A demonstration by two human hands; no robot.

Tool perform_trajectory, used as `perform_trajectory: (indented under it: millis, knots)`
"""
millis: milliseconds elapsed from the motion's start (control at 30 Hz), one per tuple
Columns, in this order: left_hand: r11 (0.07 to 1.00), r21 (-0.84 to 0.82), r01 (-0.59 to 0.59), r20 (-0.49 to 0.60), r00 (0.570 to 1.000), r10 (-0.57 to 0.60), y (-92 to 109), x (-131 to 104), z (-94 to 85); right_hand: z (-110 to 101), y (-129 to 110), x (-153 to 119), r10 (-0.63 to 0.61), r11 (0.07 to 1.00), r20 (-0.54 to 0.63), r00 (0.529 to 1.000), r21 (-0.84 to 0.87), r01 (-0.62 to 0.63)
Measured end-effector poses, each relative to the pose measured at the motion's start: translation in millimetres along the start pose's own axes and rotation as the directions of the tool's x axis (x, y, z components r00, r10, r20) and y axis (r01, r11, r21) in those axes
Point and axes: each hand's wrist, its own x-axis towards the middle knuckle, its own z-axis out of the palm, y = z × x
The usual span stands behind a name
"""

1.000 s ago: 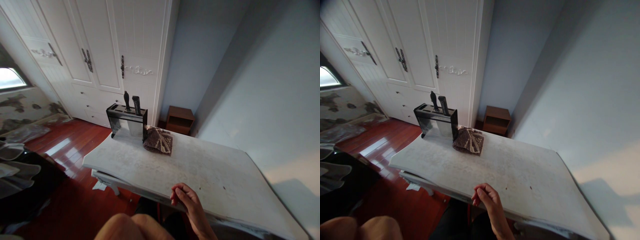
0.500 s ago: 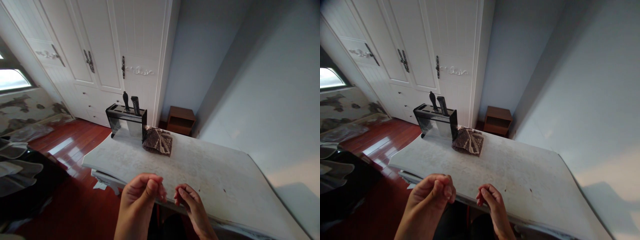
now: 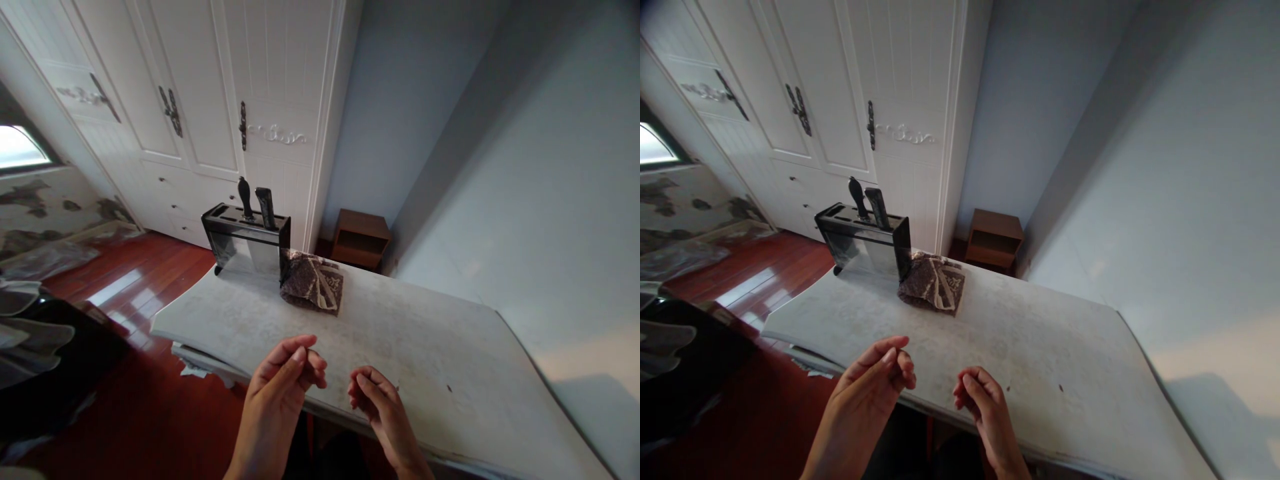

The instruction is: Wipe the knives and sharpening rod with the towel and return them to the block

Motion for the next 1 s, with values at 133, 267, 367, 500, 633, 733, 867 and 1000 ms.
perform_trajectory:
  millis: [133, 267, 367, 500, 633, 733, 867, 1000]
  knots:
    - [0.998, 0.055, 0.016, -0.085, 0.996, -0.012, -5.9, 16.9, -19.4, -0.2, -6.9, 13.3, -0.093, 0.951, 0.096, 0.991, -0.285, 0.116]
    - [0.988, 0.137, -0.074, -0.156, 0.983, 0.095, -7.1, 36.7, -36.8, 6.3, -29.5, 36.0, -0.226, 0.747, 0.248, 0.942, -0.576, 0.330]
    - [0.966, 0.207, -0.157, -0.154, 0.969, 0.191, -5.1, 51.5, -42.3, 18.5, -50.7, 66.2, -0.331, 0.583, 0.360, 0.872, -0.649, 0.489]
    - [0.913, 0.322, -0.250, -0.120, 0.946, 0.301, -1.0, 62.7, -39.1, 36.2, -66.2, 122.2, -0.453, 0.351, 0.452, 0.768, -0.702, 0.620]
    - [0.862, 0.412, -0.296, -0.042, 0.939, 0.342, 4.3, 65.3, -30.3, 47.0, -63.6, 174.4, -0.463, 0.126, 0.549, 0.696, -0.736, 0.665]
    - [0.823, 0.470, -0.318, -0.007, 0.931, 0.364, 13.1, 70.0, -25.6, 49.4, -54.0, 200.0, -0.376, -0.030, 0.640, 0.670, -0.731, 0.682]
    - [0.743, 0.517, -0.426, 0.006, 0.869, 0.495, 36.9, 84.4, -22.3, 42.1, -39.6, 213.7, -0.187, -0.069, 0.674, 0.715, -0.735, 0.675]
    - [0.641, 0.522, -0.562, 0.028, 0.763, 0.646, 69.5, 107.7, -16.4, 25.6, -33.6, 209.1, -0.181, -0.032, 0.663, 0.726, -0.742, 0.669]
